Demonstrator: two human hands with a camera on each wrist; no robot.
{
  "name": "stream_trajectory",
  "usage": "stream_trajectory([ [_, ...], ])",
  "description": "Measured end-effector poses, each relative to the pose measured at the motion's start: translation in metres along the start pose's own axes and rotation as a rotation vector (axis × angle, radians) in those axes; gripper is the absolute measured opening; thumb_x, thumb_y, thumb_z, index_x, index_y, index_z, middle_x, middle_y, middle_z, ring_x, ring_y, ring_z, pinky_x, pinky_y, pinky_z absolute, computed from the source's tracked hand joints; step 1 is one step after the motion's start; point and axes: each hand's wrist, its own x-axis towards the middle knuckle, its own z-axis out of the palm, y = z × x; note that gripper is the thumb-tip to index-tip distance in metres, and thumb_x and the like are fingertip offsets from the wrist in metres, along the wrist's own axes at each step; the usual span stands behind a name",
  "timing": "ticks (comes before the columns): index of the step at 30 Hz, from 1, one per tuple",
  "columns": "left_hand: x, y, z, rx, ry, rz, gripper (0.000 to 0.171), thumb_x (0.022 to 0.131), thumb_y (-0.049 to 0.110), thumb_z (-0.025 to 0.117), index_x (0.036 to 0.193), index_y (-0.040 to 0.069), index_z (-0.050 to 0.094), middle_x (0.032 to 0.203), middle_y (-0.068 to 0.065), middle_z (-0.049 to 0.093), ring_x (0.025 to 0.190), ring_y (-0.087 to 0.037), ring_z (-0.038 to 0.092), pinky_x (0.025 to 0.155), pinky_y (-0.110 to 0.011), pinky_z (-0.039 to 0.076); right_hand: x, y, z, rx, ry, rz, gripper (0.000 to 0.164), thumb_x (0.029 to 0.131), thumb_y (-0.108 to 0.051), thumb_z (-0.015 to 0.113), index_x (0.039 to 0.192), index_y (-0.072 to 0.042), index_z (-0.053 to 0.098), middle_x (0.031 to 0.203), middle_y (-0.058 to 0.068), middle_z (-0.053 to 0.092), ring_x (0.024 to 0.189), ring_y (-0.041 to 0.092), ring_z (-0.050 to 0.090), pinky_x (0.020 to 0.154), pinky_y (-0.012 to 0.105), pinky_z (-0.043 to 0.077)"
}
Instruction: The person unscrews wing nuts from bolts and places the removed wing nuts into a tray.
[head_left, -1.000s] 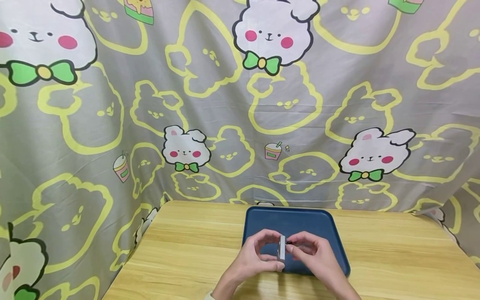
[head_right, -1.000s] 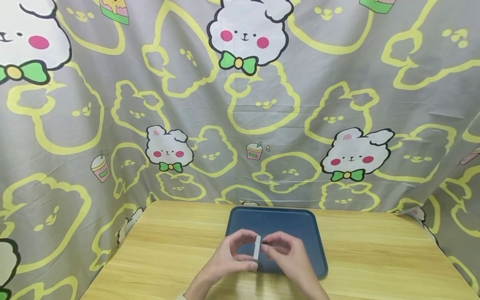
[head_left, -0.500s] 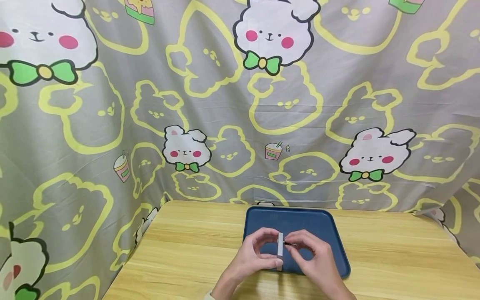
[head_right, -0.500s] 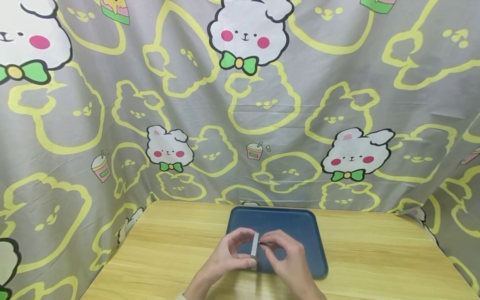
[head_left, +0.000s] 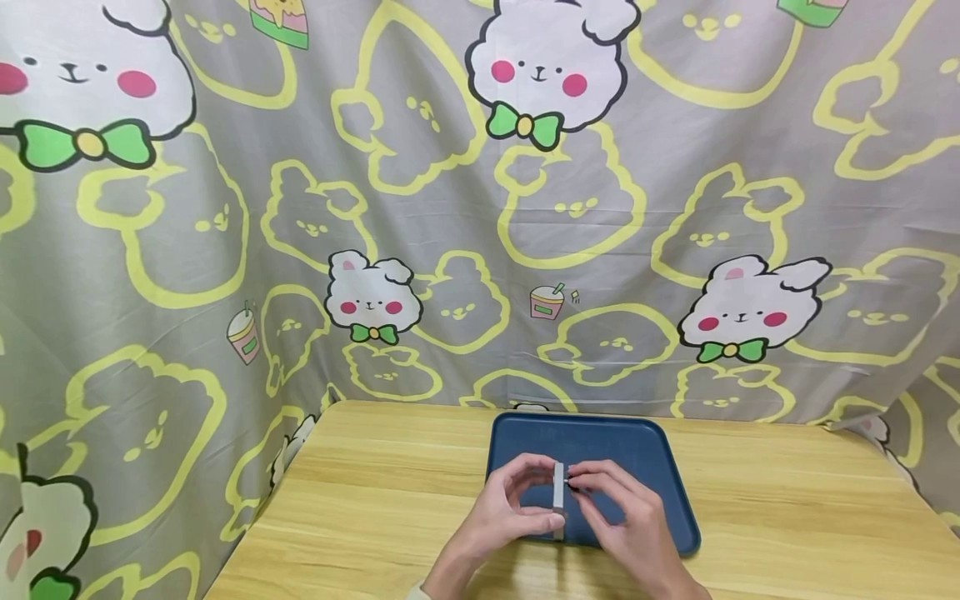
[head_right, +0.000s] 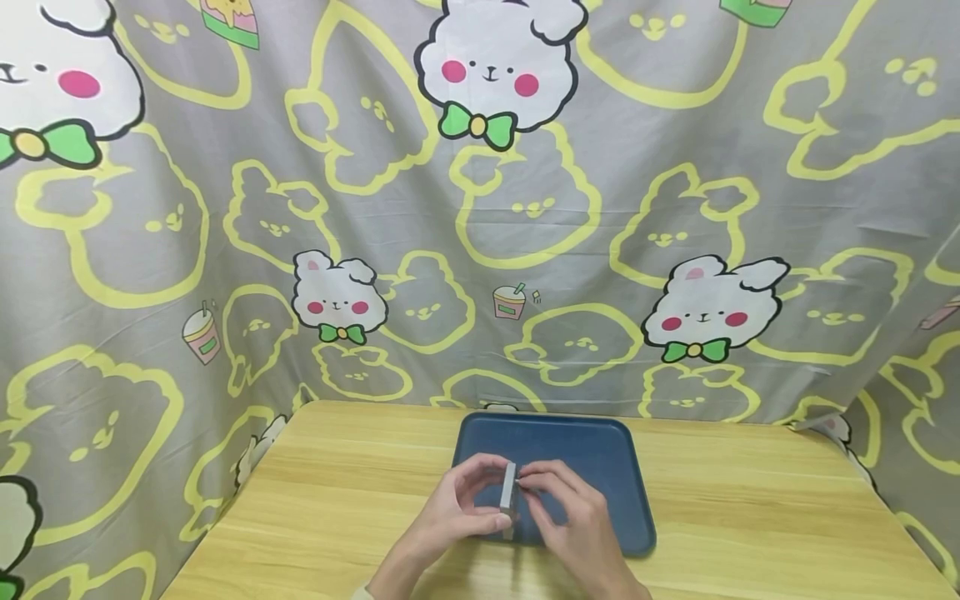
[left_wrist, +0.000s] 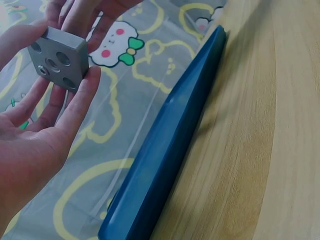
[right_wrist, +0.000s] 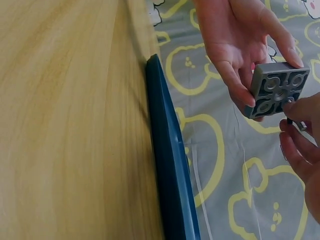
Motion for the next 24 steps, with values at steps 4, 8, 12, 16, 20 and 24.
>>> stream_trajectory([
  [4,0.000,0.000,-0.001,0.004,0.018,0.005,0.054,0.088,0.001,0.078,0.137,-0.001,0.055,0.138,-0.024,0.054,0.126,-0.029,0.057,0.094,-0.043,0.059,0.002,-0.003,-0.002,0.016,0.002,0.032,0.047,0.070,0.014,0.086,0.108,-0.012,0.075,0.111,0.001,0.071,0.097,0.015,0.070,0.087,0.014,0.054],
  [8,-0.001,0.001,-0.001,0.010,0.032,0.007,0.054,0.087,0.001,0.079,0.137,0.000,0.056,0.137,-0.022,0.055,0.126,-0.028,0.057,0.094,-0.042,0.059,0.004,-0.005,-0.003,0.064,0.029,0.090,0.040,0.078,0.011,0.083,0.111,-0.011,0.074,0.110,0.004,0.071,0.094,0.017,0.071,0.081,0.020,0.058],
  [12,0.000,0.001,0.000,0.025,0.030,0.012,0.054,0.087,0.000,0.079,0.136,0.001,0.057,0.135,-0.019,0.058,0.126,-0.028,0.057,0.095,-0.042,0.059,0.004,-0.009,-0.002,0.134,0.036,0.340,0.027,0.091,0.000,0.076,0.112,-0.017,0.072,0.108,0.003,0.072,0.095,0.014,0.072,0.078,0.023,0.061],
  [16,0.000,0.000,0.001,0.044,0.012,0.004,0.054,0.085,-0.001,0.080,0.135,0.004,0.059,0.134,-0.014,0.059,0.128,-0.027,0.056,0.095,-0.041,0.058,0.006,-0.011,-0.001,0.232,0.023,0.669,0.015,0.096,-0.014,0.074,0.111,-0.015,0.073,0.109,0.006,0.073,0.096,0.015,0.073,0.078,0.028,0.063],
  [20,-0.001,0.000,0.002,0.057,-0.007,-0.003,0.055,0.085,-0.001,0.080,0.135,0.007,0.060,0.134,-0.009,0.060,0.130,-0.026,0.055,0.096,-0.040,0.058,0.009,-0.009,-0.003,0.403,-0.016,0.913,0.025,0.097,-0.018,0.074,0.115,-0.002,0.072,0.109,0.014,0.073,0.092,0.026,0.075,0.075,0.038,0.064],
  [24,-0.001,0.000,0.003,0.065,-0.018,0.010,0.055,0.085,-0.002,0.080,0.135,0.007,0.059,0.135,-0.010,0.059,0.131,-0.026,0.054,0.096,-0.041,0.058,0.010,-0.006,-0.007,0.524,-0.081,1.047,0.039,0.098,-0.024,0.072,0.121,0.006,0.067,0.103,0.016,0.075,0.091,0.029,0.075,0.075,0.040,0.064],
])
